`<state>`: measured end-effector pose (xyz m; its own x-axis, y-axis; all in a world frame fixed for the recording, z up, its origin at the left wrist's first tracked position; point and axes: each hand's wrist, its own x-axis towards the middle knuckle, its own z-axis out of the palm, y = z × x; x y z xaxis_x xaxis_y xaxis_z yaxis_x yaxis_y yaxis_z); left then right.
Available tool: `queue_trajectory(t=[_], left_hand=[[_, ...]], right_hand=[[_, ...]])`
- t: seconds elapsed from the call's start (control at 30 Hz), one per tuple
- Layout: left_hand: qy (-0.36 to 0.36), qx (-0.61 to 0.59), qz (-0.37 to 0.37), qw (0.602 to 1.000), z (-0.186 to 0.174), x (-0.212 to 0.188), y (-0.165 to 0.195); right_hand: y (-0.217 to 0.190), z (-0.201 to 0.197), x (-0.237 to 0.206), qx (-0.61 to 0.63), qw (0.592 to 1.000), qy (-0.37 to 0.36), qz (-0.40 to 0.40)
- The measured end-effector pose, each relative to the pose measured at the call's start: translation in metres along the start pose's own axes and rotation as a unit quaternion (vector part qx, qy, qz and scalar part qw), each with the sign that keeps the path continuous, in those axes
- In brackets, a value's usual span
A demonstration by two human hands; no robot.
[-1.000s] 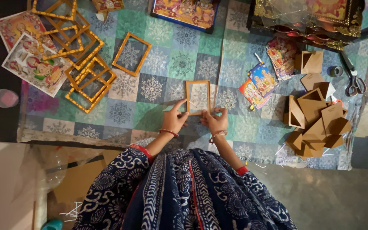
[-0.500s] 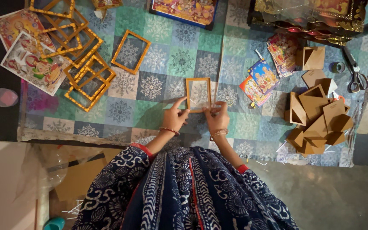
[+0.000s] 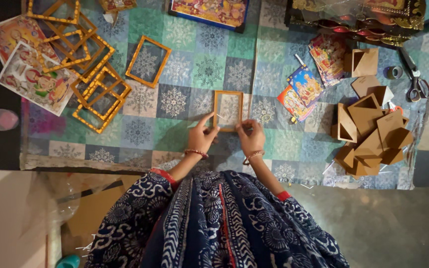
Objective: The person picks up a small wooden picture frame, places a printed image into it, and presses a cardboard backing board into the frame to secure the print. They then set the finished frame aside and reach for another print to continue.
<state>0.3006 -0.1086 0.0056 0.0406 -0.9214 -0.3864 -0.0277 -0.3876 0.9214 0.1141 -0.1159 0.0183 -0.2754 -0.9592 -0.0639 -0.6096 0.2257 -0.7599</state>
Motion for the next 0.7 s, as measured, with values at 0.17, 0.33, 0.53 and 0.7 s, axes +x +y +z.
queue_trajectory(t=[0.17, 0.33, 0.53, 0.7], left_hand=[[0.056, 0.09, 0.026, 0.994, 0.004, 0.002, -0.018], [0.102, 0.12, 0.141, 0.977, 0.001, 0.014, -0.031], [0.017, 0.094, -0.005, 0.995, -0.009, 0.021, -0.041], [-0.025, 0.036, -0.079, 0.996, -0.013, 0.022, -0.049]], right_hand=[[0.015, 0.004, 0.001, 0.188, 0.974, -0.057, 0.116], [0.021, 0.005, 0.003, 0.357, 0.903, -0.108, 0.213], [0.024, 0.004, -0.001, 0.389, 0.867, -0.136, 0.279], [0.025, -0.001, 0.001, 0.372, 0.864, -0.173, 0.29]])
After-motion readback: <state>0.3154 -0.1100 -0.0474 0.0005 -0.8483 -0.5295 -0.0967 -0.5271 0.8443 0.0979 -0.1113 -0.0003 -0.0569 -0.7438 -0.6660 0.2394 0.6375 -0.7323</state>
